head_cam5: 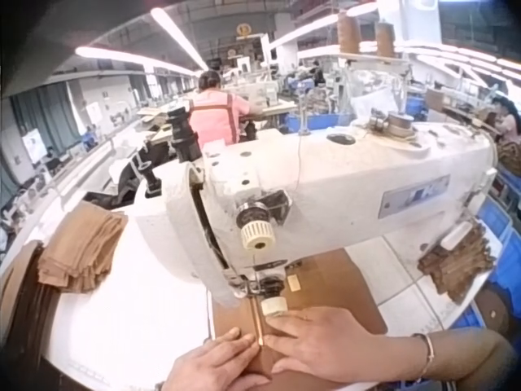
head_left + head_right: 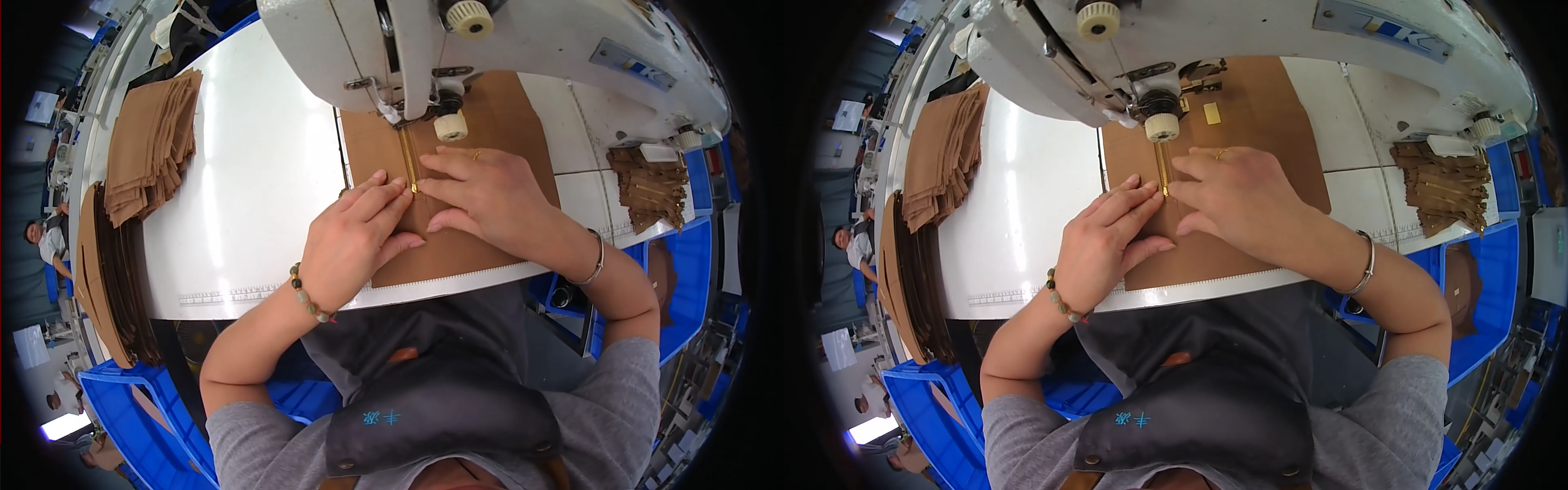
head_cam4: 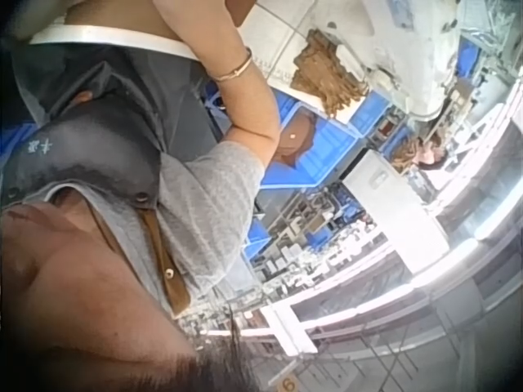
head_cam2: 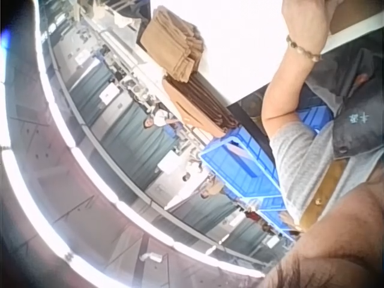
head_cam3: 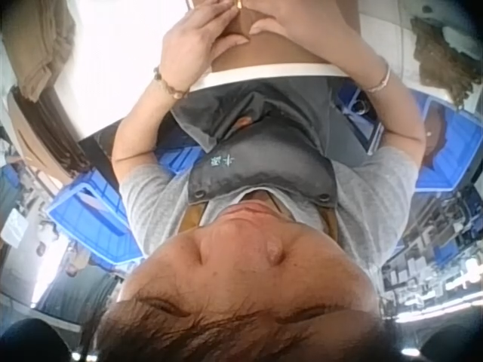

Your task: Sewing a zipper and components onto leather panels using an industrial sewing machine.

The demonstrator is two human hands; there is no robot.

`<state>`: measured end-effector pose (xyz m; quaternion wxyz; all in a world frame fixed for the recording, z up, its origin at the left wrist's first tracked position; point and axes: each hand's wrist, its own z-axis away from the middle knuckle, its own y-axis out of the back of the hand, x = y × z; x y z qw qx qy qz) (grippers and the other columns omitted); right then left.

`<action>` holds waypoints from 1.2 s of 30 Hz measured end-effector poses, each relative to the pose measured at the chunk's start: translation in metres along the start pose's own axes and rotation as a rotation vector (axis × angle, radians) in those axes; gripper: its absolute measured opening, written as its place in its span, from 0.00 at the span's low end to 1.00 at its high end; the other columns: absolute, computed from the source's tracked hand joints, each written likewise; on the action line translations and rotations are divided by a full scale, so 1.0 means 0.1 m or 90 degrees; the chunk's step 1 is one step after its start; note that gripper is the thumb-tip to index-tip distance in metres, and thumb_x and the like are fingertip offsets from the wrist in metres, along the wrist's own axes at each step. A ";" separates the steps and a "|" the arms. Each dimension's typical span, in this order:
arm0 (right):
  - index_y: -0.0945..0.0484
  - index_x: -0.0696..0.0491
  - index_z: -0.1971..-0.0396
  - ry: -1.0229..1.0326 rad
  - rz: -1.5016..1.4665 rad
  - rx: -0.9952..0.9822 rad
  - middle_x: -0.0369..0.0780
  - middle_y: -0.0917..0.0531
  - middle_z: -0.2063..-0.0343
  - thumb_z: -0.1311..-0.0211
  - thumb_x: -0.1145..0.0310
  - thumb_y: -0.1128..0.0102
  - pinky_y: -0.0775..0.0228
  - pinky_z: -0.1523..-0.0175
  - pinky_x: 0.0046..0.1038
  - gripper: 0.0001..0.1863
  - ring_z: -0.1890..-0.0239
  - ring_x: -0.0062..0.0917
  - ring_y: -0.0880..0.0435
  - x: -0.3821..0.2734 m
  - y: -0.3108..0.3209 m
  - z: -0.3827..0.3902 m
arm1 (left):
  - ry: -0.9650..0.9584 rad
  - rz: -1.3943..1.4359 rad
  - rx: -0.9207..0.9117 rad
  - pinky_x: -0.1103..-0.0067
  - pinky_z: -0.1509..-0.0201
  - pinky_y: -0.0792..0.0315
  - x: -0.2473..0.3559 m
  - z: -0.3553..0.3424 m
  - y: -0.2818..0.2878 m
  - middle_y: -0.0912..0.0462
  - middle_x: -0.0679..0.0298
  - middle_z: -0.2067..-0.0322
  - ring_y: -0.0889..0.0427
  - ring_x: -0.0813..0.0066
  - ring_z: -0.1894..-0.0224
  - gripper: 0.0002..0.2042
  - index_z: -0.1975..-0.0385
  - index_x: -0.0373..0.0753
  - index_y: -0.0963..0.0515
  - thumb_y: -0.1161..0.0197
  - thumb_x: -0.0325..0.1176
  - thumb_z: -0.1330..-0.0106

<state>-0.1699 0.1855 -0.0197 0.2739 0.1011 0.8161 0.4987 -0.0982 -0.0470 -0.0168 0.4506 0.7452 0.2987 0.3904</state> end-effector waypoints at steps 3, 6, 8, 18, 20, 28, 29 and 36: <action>0.13 0.51 0.58 0.010 0.027 0.006 0.38 0.16 0.51 0.52 0.54 0.25 0.21 0.51 0.35 0.23 0.56 0.33 0.14 -0.01 0.00 0.01 | -0.002 -0.005 0.006 0.70 0.40 0.20 0.00 0.00 0.00 0.14 0.60 0.47 0.18 0.58 0.38 0.27 0.49 0.36 0.15 0.23 0.44 0.46; 0.13 0.51 0.58 0.024 0.044 0.025 0.37 0.16 0.50 0.52 0.54 0.25 0.21 0.51 0.34 0.23 0.56 0.33 0.14 0.00 -0.01 0.00 | -0.005 -0.010 0.010 0.71 0.41 0.20 -0.02 -0.02 0.00 0.14 0.61 0.48 0.17 0.59 0.39 0.26 0.49 0.37 0.15 0.22 0.44 0.47; 0.14 0.51 0.58 0.016 0.041 0.020 0.37 0.16 0.50 0.52 0.54 0.25 0.21 0.50 0.34 0.23 0.55 0.33 0.14 0.02 -0.01 -0.03 | -0.009 -0.009 0.016 0.71 0.41 0.20 -0.05 -0.05 0.00 0.13 0.61 0.48 0.16 0.61 0.40 0.26 0.50 0.37 0.14 0.23 0.45 0.47; 0.15 0.51 0.52 -0.014 0.055 0.018 0.36 0.14 0.50 0.49 0.53 0.26 0.27 0.38 0.36 0.25 0.45 0.31 0.17 0.22 -0.05 -0.21 | -0.030 -0.067 0.056 0.69 0.41 0.21 -0.30 -0.31 -0.04 0.13 0.62 0.50 0.15 0.61 0.43 0.25 0.51 0.37 0.13 0.25 0.48 0.44; 0.16 0.51 0.51 -0.013 0.061 0.023 0.37 0.15 0.50 0.47 0.53 0.26 0.28 0.36 0.38 0.26 0.43 0.32 0.18 0.24 -0.09 -0.22 | -0.032 -0.075 0.068 0.69 0.40 0.22 -0.34 -0.34 -0.06 0.13 0.62 0.50 0.15 0.61 0.43 0.25 0.51 0.37 0.13 0.26 0.48 0.43; 0.17 0.47 0.42 -0.022 0.101 0.000 0.37 0.16 0.43 0.40 0.54 0.30 0.25 0.39 0.37 0.27 0.47 0.39 0.19 0.27 -0.09 -0.24 | -0.012 -0.070 0.067 0.69 0.37 0.24 -0.40 -0.38 -0.08 0.14 0.62 0.47 0.16 0.64 0.42 0.25 0.48 0.37 0.15 0.29 0.49 0.40; 0.17 0.47 0.41 -0.036 0.090 -0.007 0.38 0.16 0.43 0.40 0.54 0.30 0.26 0.39 0.37 0.27 0.47 0.39 0.19 0.27 -0.09 -0.24 | -0.025 -0.081 0.081 0.70 0.39 0.23 -0.40 -0.38 -0.08 0.13 0.62 0.48 0.15 0.63 0.43 0.25 0.49 0.37 0.14 0.28 0.48 0.40; 0.17 0.50 0.43 -0.044 0.060 0.011 0.41 0.14 0.50 0.43 0.55 0.28 0.33 0.30 0.41 0.28 0.43 0.37 0.19 0.25 -0.09 -0.25 | -0.031 -0.080 0.091 0.69 0.38 0.23 -0.40 -0.37 -0.09 0.14 0.62 0.48 0.16 0.63 0.43 0.26 0.48 0.37 0.15 0.28 0.49 0.40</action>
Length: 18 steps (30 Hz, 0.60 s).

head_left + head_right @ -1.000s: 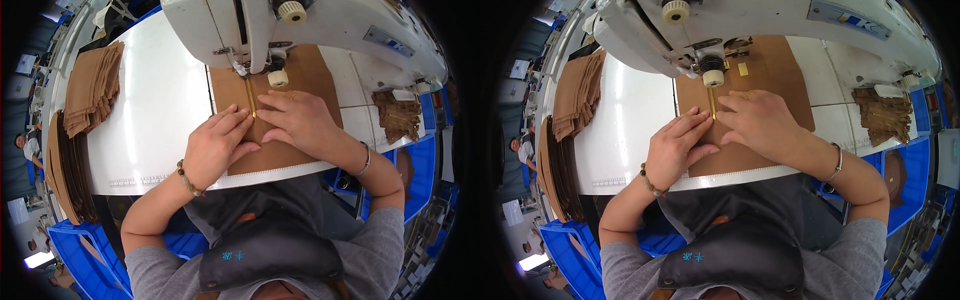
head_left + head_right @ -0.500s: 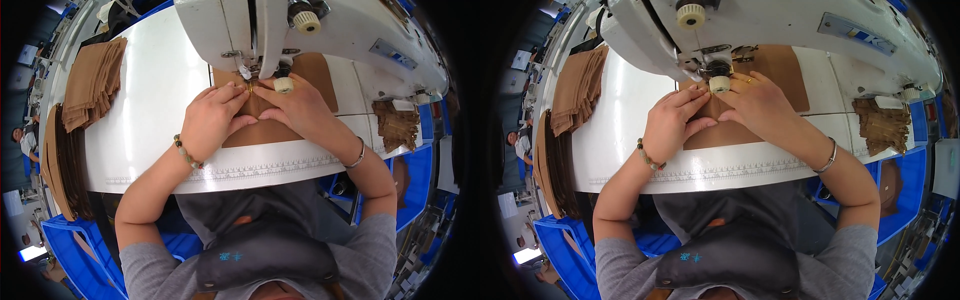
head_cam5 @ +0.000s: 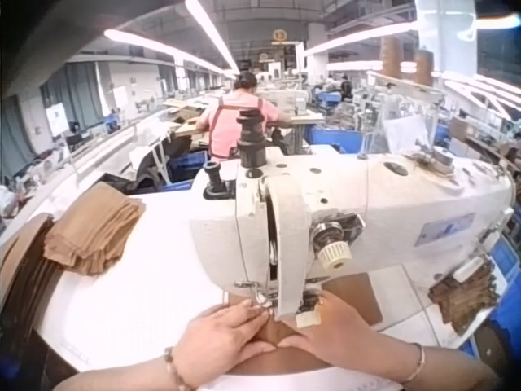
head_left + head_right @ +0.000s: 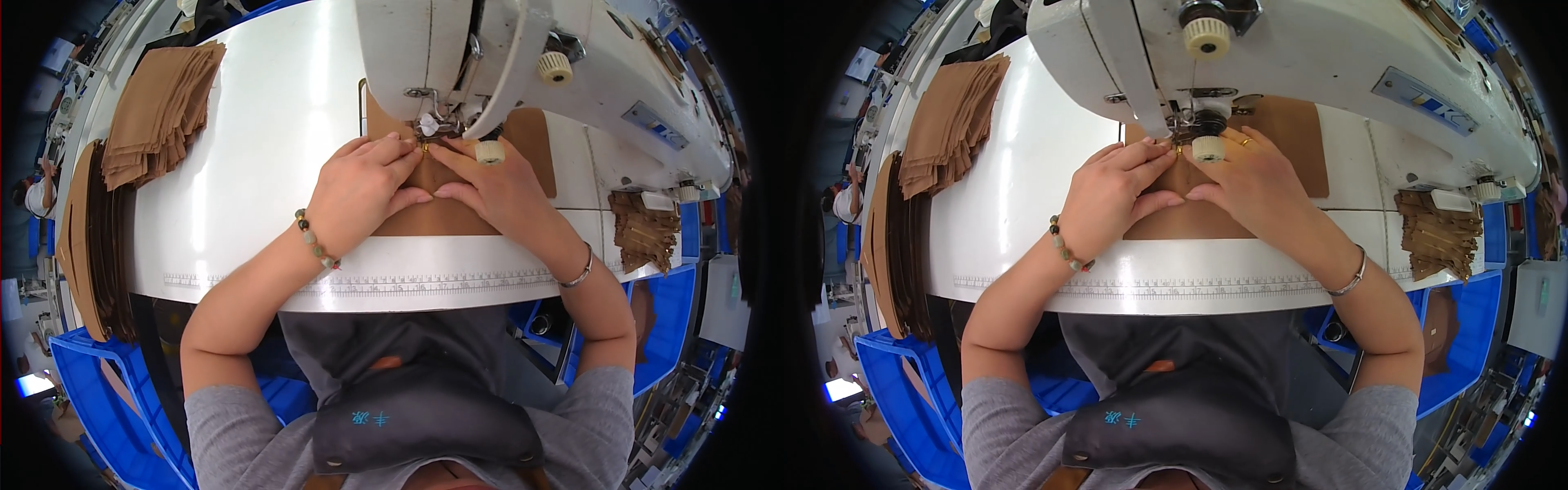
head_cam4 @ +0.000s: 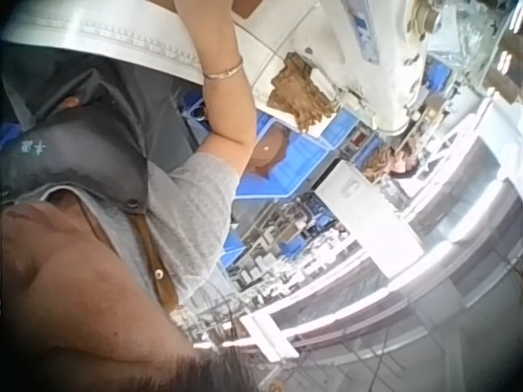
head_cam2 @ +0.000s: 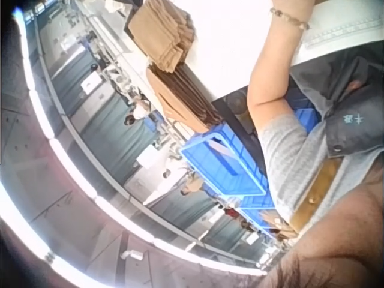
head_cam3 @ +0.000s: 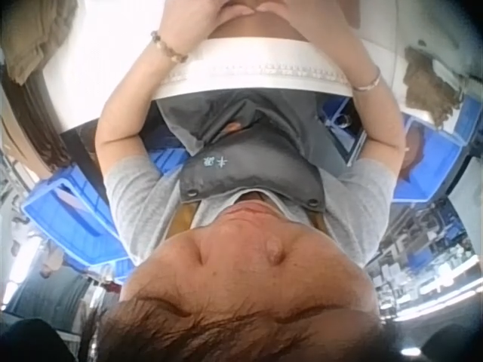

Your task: Sewing a zipper and components onto leather panels using an industrial sewing machine.

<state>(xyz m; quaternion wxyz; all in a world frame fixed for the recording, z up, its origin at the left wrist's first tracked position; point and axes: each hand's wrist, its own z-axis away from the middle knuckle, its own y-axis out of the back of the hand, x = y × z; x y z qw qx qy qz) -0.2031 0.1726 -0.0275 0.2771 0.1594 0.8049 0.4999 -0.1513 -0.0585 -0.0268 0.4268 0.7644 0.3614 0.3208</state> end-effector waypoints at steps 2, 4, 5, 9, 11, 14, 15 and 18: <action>0.17 0.49 0.43 0.024 0.003 0.019 0.41 0.14 0.50 0.42 0.54 0.29 0.33 0.30 0.41 0.28 0.43 0.37 0.19 0.01 -0.01 0.00 | 0.002 -0.001 -0.007 0.69 0.38 0.23 0.00 0.00 0.00 0.14 0.62 0.48 0.16 0.63 0.43 0.26 0.48 0.36 0.15 0.28 0.49 0.40; 0.17 0.48 0.42 0.031 0.006 0.022 0.41 0.14 0.50 0.41 0.53 0.30 0.33 0.29 0.41 0.28 0.43 0.38 0.19 0.02 -0.01 0.01 | -0.001 0.005 -0.003 0.69 0.39 0.22 -0.01 0.00 -0.01 0.14 0.61 0.48 0.16 0.63 0.44 0.25 0.48 0.36 0.15 0.28 0.48 0.40; 0.17 0.47 0.42 0.019 0.018 0.009 0.41 0.14 0.50 0.41 0.52 0.31 0.33 0.29 0.41 0.28 0.43 0.38 0.19 0.02 0.00 0.02 | -0.004 0.009 0.000 0.69 0.40 0.22 -0.01 0.00 -0.01 0.14 0.61 0.49 0.15 0.62 0.44 0.25 0.49 0.36 0.15 0.28 0.48 0.40; 0.17 0.47 0.42 -0.009 0.039 -0.025 0.41 0.14 0.48 0.38 0.50 0.34 0.32 0.30 0.41 0.27 0.42 0.42 0.19 0.02 0.02 0.03 | -0.009 0.032 0.011 0.68 0.44 0.21 -0.04 0.00 -0.03 0.15 0.60 0.49 0.15 0.59 0.50 0.24 0.50 0.37 0.15 0.27 0.44 0.43; 0.17 0.46 0.42 -0.043 0.016 -0.043 0.43 0.14 0.50 0.40 0.50 0.31 0.29 0.33 0.42 0.27 0.45 0.44 0.19 0.01 0.02 0.01 | 0.003 0.068 -0.023 0.68 0.45 0.22 -0.04 0.01 -0.02 0.17 0.60 0.51 0.16 0.60 0.52 0.23 0.51 0.35 0.16 0.27 0.43 0.42; 0.16 0.51 0.45 -0.113 -0.260 -0.010 0.45 0.12 0.54 0.42 0.58 0.25 0.27 0.37 0.38 0.25 0.47 0.38 0.16 0.06 -0.01 0.00 | 0.005 0.058 -0.047 0.69 0.38 0.26 -0.02 0.03 -0.03 0.19 0.60 0.49 0.18 0.64 0.44 0.26 0.48 0.34 0.18 0.31 0.49 0.38; 0.16 0.53 0.46 -0.136 -0.365 -0.001 0.44 0.12 0.55 0.43 0.62 0.24 0.27 0.39 0.36 0.25 0.48 0.35 0.15 0.11 -0.02 0.02 | 0.009 0.047 -0.060 0.69 0.36 0.27 -0.02 0.03 -0.05 0.19 0.60 0.49 0.19 0.65 0.42 0.26 0.47 0.34 0.18 0.32 0.50 0.37; 0.16 0.55 0.47 -0.168 -0.470 -0.012 0.41 0.11 0.57 0.45 0.67 0.23 0.27 0.39 0.34 0.25 0.48 0.30 0.15 0.27 -0.05 0.03 | 0.013 0.022 -0.048 0.69 0.36 0.27 -0.03 0.05 -0.12 0.20 0.61 0.49 0.20 0.67 0.41 0.27 0.47 0.35 0.18 0.31 0.51 0.38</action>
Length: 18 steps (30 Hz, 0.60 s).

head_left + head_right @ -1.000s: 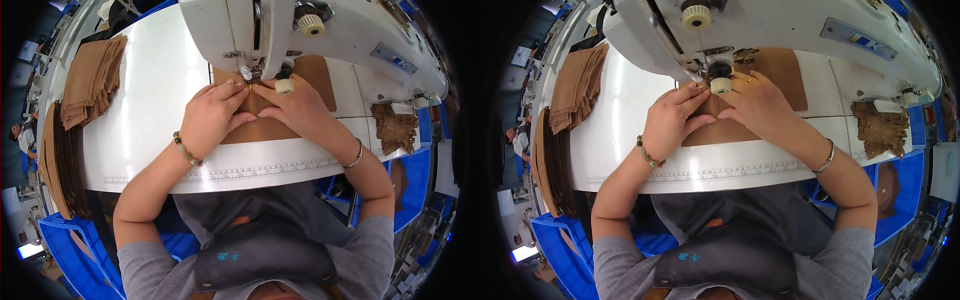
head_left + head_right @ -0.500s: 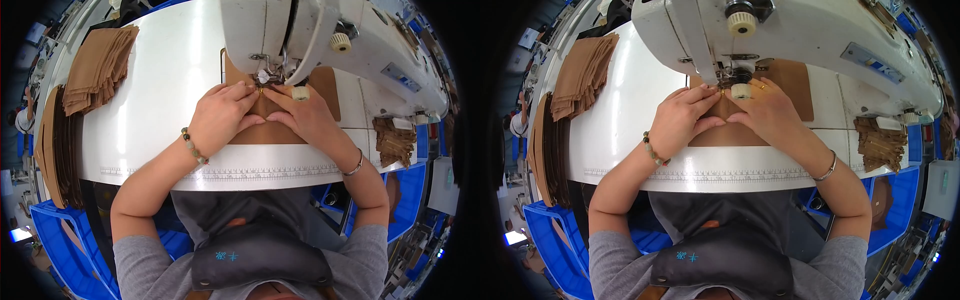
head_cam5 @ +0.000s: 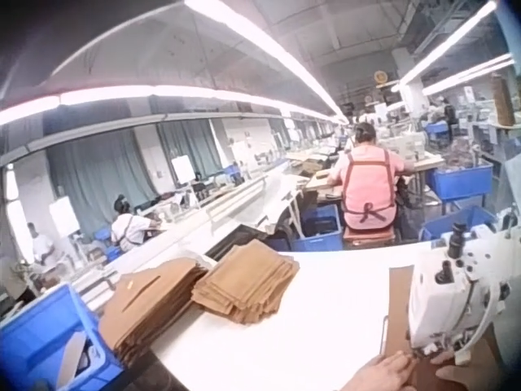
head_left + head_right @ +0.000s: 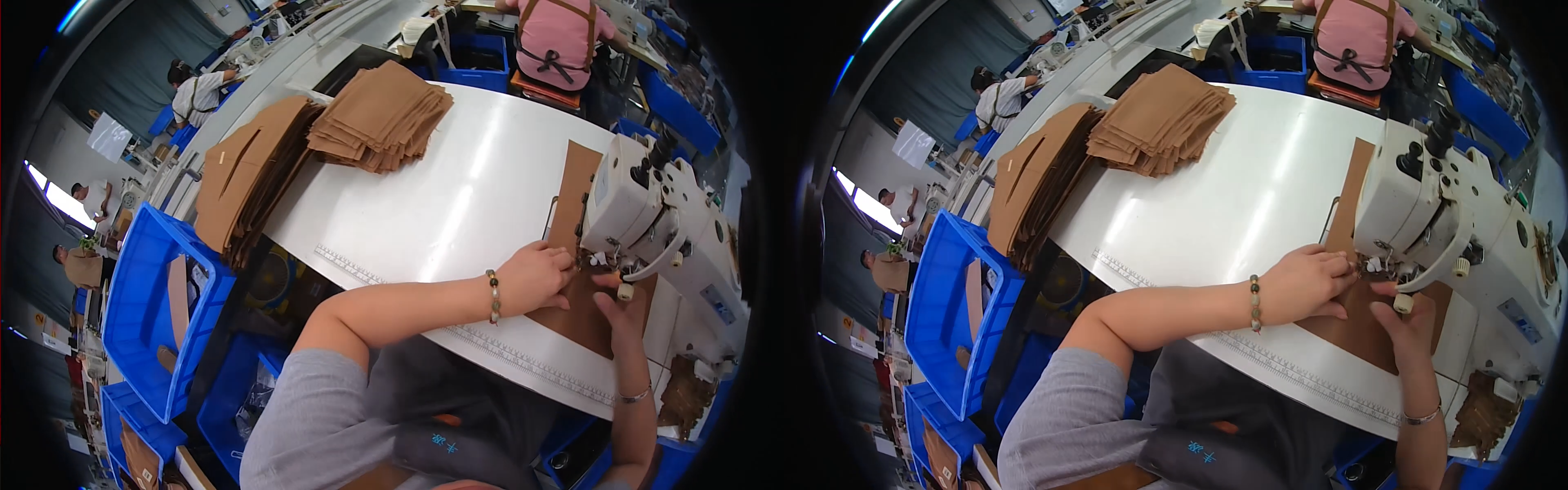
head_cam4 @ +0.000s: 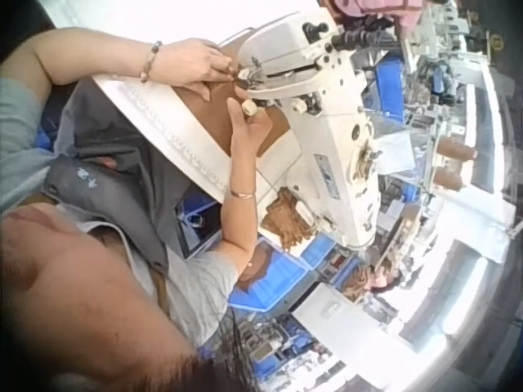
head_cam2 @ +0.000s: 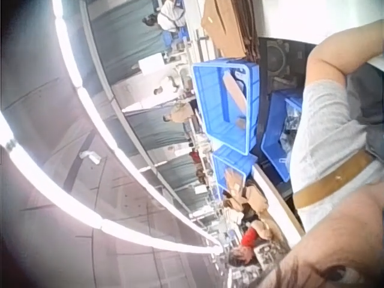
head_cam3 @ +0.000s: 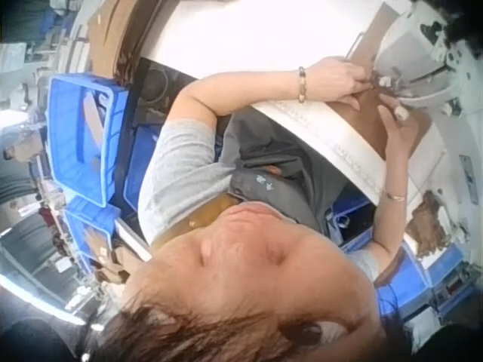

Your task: Sewing a zipper and components onto leather panels using an industrial sewing machine.

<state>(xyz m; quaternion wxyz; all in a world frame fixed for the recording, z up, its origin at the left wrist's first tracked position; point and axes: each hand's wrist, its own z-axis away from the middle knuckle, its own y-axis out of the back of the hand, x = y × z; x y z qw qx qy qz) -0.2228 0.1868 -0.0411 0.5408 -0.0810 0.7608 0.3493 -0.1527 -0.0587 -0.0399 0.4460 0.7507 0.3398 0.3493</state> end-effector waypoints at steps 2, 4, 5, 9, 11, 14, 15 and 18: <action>0.16 0.56 0.47 -0.176 -0.347 0.143 0.39 0.11 0.56 0.46 0.68 0.24 0.29 0.37 0.33 0.24 0.47 0.29 0.16 0.07 0.04 0.01 | -0.004 0.012 -0.002 0.70 0.35 0.28 -0.01 0.00 -0.06 0.20 0.62 0.52 0.20 0.67 0.42 0.27 0.48 0.36 0.18 0.30 0.51 0.40; 0.16 0.57 0.47 -0.096 -0.158 0.069 0.41 0.11 0.54 0.44 0.69 0.25 0.30 0.35 0.35 0.24 0.44 0.31 0.17 0.09 0.08 0.03 | -0.004 0.004 0.022 0.70 0.35 0.28 -0.02 -0.01 -0.12 0.20 0.63 0.53 0.20 0.67 0.42 0.27 0.49 0.36 0.17 0.29 0.52 0.41; 0.17 0.57 0.47 -0.080 0.063 0.044 0.43 0.12 0.51 0.43 0.69 0.26 0.32 0.33 0.36 0.23 0.42 0.34 0.17 0.08 0.09 0.04 | -0.015 0.017 0.040 0.71 0.35 0.28 -0.03 0.00 -0.13 0.20 0.63 0.54 0.20 0.67 0.43 0.27 0.50 0.37 0.17 0.28 0.52 0.42; 0.19 0.59 0.44 0.142 0.304 -0.005 0.49 0.16 0.43 0.38 0.70 0.31 0.36 0.29 0.41 0.22 0.36 0.44 0.21 0.03 -0.09 0.09 | -0.002 0.012 0.032 0.68 0.39 0.29 -0.03 -0.02 -0.19 0.19 0.64 0.58 0.20 0.67 0.48 0.26 0.57 0.38 0.15 0.27 0.55 0.45; 0.21 0.61 0.40 0.176 0.444 -0.039 0.52 0.22 0.37 0.34 0.70 0.36 0.39 0.27 0.46 0.23 0.33 0.51 0.27 0.01 -0.11 0.09 | 0.024 0.006 0.019 0.69 0.42 0.29 -0.04 -0.04 -0.21 0.19 0.64 0.59 0.20 0.68 0.48 0.27 0.59 0.38 0.14 0.28 0.57 0.46; 0.23 0.60 0.38 0.140 0.501 -0.074 0.52 0.25 0.34 0.31 0.70 0.40 0.40 0.27 0.48 0.23 0.31 0.51 0.29 0.05 -0.08 0.07 | 0.030 0.001 -0.004 0.71 0.46 0.29 -0.04 -0.07 -0.27 0.18 0.66 0.61 0.20 0.69 0.49 0.28 0.63 0.40 0.14 0.28 0.61 0.47; 0.23 0.60 0.38 0.185 0.493 -0.094 0.52 0.25 0.34 0.31 0.70 0.40 0.40 0.27 0.48 0.23 0.31 0.51 0.29 0.07 -0.06 0.06 | 0.025 -0.013 -0.013 0.72 0.48 0.29 -0.05 -0.08 -0.29 0.18 0.67 0.62 0.20 0.70 0.49 0.28 0.64 0.40 0.14 0.29 0.63 0.48; 0.24 0.60 0.37 0.233 0.549 -0.092 0.52 0.26 0.33 0.29 0.69 0.42 0.40 0.27 0.48 0.23 0.32 0.51 0.29 0.13 -0.04 0.07 | 0.016 -0.024 -0.002 0.72 0.50 0.29 -0.06 -0.09 -0.35 0.18 0.67 0.61 0.21 0.70 0.50 0.30 0.64 0.40 0.13 0.30 0.65 0.47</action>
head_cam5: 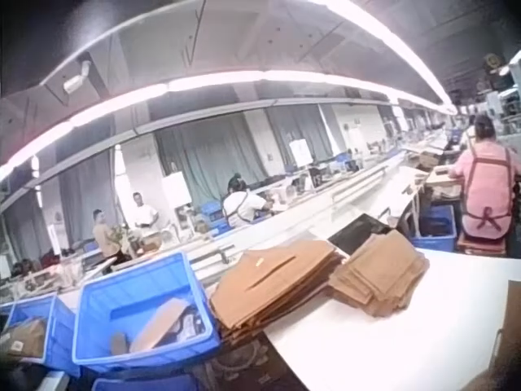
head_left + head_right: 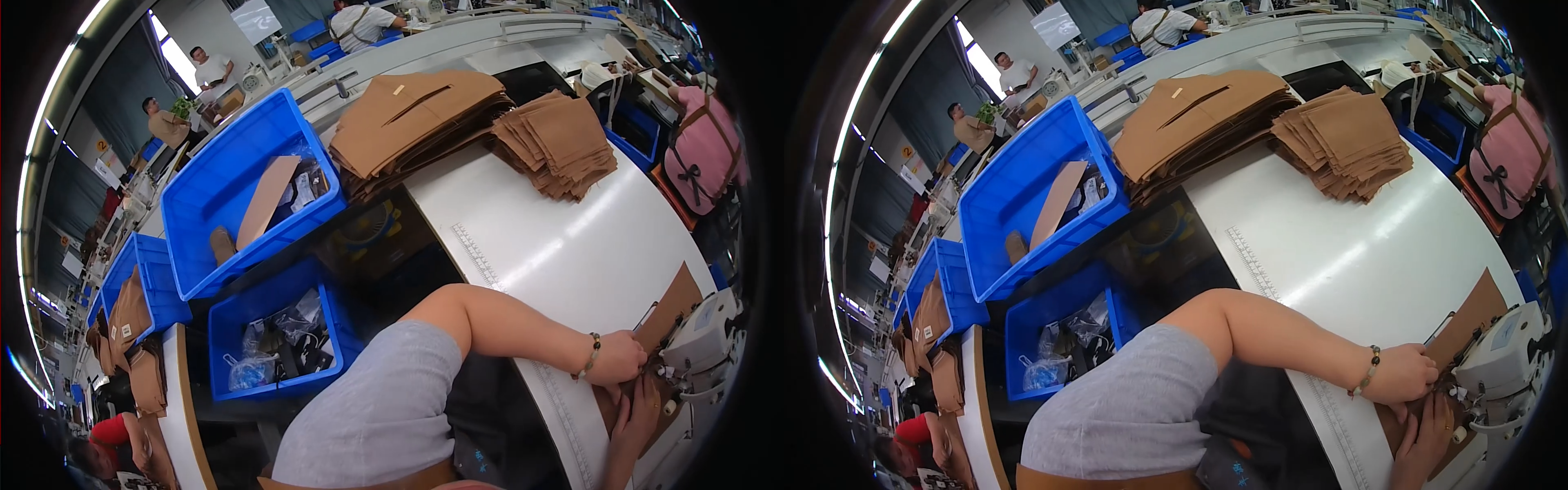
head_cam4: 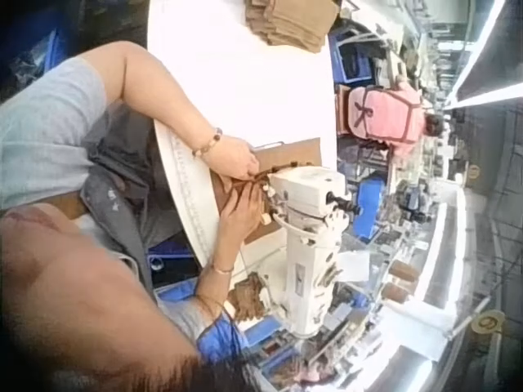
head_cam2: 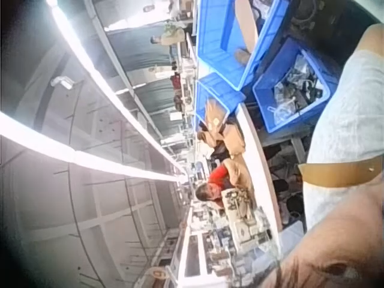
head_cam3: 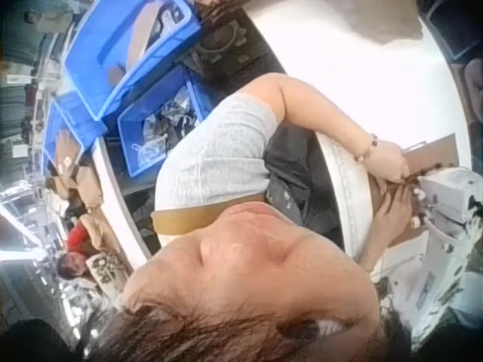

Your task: Sewing a zipper and components onto leather panels using an industrial sewing machine.

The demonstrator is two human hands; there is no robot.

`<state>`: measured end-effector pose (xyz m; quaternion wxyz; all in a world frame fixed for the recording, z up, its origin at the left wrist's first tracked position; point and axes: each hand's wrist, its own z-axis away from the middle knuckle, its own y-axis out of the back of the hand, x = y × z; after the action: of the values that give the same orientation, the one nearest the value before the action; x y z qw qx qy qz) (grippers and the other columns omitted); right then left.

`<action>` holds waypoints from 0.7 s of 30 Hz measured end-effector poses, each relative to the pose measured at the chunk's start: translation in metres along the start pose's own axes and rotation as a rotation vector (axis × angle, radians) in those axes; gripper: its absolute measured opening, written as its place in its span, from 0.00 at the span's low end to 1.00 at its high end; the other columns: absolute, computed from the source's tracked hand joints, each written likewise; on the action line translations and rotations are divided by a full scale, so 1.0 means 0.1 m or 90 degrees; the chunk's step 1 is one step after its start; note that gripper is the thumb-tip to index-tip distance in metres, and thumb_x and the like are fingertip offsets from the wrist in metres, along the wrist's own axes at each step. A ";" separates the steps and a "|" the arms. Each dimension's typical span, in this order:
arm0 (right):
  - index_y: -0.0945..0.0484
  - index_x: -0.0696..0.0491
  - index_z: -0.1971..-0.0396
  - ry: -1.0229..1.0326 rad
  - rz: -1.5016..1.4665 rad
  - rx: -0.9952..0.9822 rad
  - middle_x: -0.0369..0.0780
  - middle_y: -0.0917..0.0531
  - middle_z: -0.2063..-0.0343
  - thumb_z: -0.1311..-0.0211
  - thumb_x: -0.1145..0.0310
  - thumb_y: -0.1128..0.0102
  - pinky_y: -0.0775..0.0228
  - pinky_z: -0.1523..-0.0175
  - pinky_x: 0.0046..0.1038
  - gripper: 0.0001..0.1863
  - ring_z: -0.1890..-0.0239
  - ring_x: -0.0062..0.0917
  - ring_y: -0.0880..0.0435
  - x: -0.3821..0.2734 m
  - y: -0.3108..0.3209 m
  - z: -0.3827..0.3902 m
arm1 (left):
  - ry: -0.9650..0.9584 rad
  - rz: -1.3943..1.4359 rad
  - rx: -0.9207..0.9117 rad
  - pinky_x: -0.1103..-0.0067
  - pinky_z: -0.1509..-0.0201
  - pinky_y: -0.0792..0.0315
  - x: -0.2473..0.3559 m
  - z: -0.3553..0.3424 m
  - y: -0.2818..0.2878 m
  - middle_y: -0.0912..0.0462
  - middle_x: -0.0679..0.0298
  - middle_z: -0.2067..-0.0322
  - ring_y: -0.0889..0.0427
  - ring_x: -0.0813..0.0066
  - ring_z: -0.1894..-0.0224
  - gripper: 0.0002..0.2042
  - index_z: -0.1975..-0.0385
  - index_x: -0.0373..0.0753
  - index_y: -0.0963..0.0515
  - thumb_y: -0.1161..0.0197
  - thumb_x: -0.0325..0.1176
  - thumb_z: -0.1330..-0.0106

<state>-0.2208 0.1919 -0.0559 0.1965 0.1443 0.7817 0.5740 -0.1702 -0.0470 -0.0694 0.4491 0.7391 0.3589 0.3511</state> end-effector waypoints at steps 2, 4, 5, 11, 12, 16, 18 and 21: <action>0.25 0.59 0.35 -0.003 0.021 0.011 0.50 0.26 0.32 0.27 0.72 0.46 0.38 0.28 0.44 0.23 0.32 0.48 0.27 0.00 -0.02 0.02 | -0.006 0.000 -0.002 0.72 0.50 0.29 -0.01 0.00 -0.03 0.18 0.67 0.61 0.21 0.70 0.51 0.30 0.64 0.40 0.13 0.29 0.65 0.47; 0.25 0.58 0.34 -0.009 0.016 0.006 0.49 0.26 0.32 0.26 0.72 0.46 0.38 0.28 0.44 0.23 0.32 0.48 0.27 -0.03 -0.02 0.03 | -0.017 -0.002 0.027 0.72 0.51 0.29 0.00 0.01 -0.04 0.18 0.67 0.61 0.21 0.70 0.51 0.30 0.64 0.40 0.13 0.29 0.65 0.47; 0.25 0.58 0.34 -0.016 0.012 0.005 0.49 0.26 0.32 0.26 0.72 0.47 0.38 0.28 0.44 0.23 0.32 0.48 0.28 -0.05 -0.01 0.03 | -0.011 -0.004 0.021 0.72 0.51 0.29 0.00 0.01 -0.05 0.18 0.67 0.61 0.21 0.70 0.51 0.30 0.64 0.40 0.13 0.29 0.65 0.47; 0.22 0.55 0.36 0.007 0.030 -0.006 0.49 0.25 0.33 0.28 0.70 0.46 0.41 0.26 0.48 0.22 0.33 0.48 0.27 -0.12 0.08 -0.01 | -0.018 -0.026 -0.015 0.71 0.50 0.30 0.04 0.00 -0.04 0.16 0.67 0.63 0.20 0.70 0.51 0.29 0.64 0.41 0.13 0.29 0.65 0.48; 0.22 0.55 0.36 0.005 0.030 -0.005 0.49 0.25 0.33 0.28 0.70 0.46 0.41 0.26 0.48 0.22 0.33 0.48 0.27 -0.13 0.09 -0.01 | -0.019 -0.037 -0.003 0.71 0.49 0.30 0.04 0.00 -0.03 0.15 0.67 0.62 0.20 0.70 0.51 0.29 0.65 0.41 0.13 0.29 0.64 0.48; 0.20 0.55 0.37 -0.011 0.021 -0.024 0.49 0.24 0.35 0.32 0.70 0.42 0.44 0.26 0.53 0.23 0.34 0.48 0.26 -0.17 0.14 -0.04 | -0.024 -0.032 0.006 0.71 0.49 0.30 0.02 0.01 0.00 0.15 0.68 0.62 0.19 0.70 0.51 0.28 0.66 0.43 0.13 0.29 0.65 0.49; 0.20 0.54 0.38 -0.013 0.018 -0.025 0.50 0.24 0.35 0.33 0.69 0.41 0.44 0.26 0.54 0.24 0.35 0.48 0.26 -0.18 0.15 -0.06 | -0.034 -0.038 0.012 0.72 0.50 0.29 0.01 0.02 0.00 0.15 0.68 0.62 0.19 0.70 0.52 0.28 0.66 0.43 0.13 0.29 0.65 0.50; 0.20 0.55 0.38 -0.016 0.023 -0.035 0.50 0.24 0.35 0.35 0.68 0.40 0.44 0.26 0.55 0.25 0.34 0.48 0.26 -0.19 0.16 -0.09 | -0.038 -0.036 0.025 0.72 0.50 0.29 0.00 0.02 0.00 0.16 0.68 0.63 0.18 0.69 0.52 0.28 0.66 0.43 0.13 0.28 0.65 0.51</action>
<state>-0.2081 0.1808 -0.0354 0.2002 0.1601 0.7603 0.5969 -0.1682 -0.0484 -0.0700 0.4546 0.7475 0.3728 0.3093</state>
